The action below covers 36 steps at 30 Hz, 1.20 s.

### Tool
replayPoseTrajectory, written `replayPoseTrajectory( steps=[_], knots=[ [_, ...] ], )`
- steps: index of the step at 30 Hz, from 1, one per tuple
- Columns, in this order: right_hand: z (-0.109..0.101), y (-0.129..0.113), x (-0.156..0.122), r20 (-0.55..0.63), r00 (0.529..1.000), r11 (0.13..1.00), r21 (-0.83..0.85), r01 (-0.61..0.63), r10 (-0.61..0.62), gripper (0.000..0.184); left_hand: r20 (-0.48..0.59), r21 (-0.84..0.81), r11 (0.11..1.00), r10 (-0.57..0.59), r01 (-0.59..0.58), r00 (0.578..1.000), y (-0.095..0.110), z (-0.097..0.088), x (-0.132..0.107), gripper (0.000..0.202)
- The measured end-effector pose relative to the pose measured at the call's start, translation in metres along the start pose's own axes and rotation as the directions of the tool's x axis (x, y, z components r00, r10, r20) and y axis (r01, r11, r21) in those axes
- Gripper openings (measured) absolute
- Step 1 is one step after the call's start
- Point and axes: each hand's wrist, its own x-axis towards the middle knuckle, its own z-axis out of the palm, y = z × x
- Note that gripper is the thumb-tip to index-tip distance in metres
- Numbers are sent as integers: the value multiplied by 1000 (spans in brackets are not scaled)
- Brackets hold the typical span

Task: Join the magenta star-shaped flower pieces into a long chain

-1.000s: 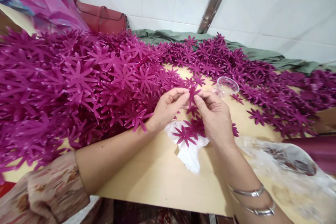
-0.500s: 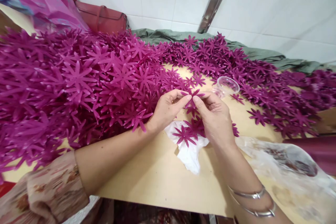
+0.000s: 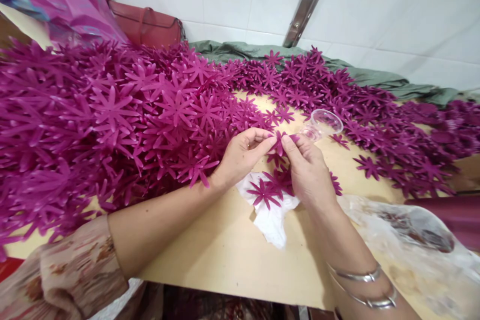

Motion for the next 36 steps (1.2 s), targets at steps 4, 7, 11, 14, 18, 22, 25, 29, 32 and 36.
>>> replayPoseTrajectory(
  steps=[4,7,11,14,18,22,25,29,32,36],
  knots=[
    [1,-1,0,20,999,999,-32,29,-28,39,-13,9,1000,18,-18,1000,-3,0,0,22],
    [0,0,0,41,998,998,-29,53,-52,39,-55,47,994,99,-96,994,-6,-1,1,29],
    [-2,4,2,48,999,999,43,20,-22,36,-3,222,955,202,-196,979,-6,-5,2,18],
    [-3,7,4,58,997,989,136,-65,58,38,38,237,949,205,-208,978,-6,-7,2,13],
    [-1,8,6,73,991,975,186,-123,111,45,56,144,975,163,-170,985,-5,-3,0,21],
    [1,4,8,31,999,978,207,-20,14,53,-27,94,984,158,-154,987,-3,-1,-2,21],
    [-3,3,11,-56,994,978,184,98,-89,54,-174,75,981,190,-179,966,-3,-2,0,18],
    [-7,3,12,-202,959,978,21,205,-197,41,-354,233,932,346,-276,869,-5,-7,2,14],
    [-6,2,8,-125,964,967,-133,217,-234,23,-349,407,843,500,-352,793,-6,-8,0,29],
    [-3,-1,6,-84,948,932,-232,280,-306,21,-242,549,746,573,-376,783,2,-5,-5,28]
  ],
)
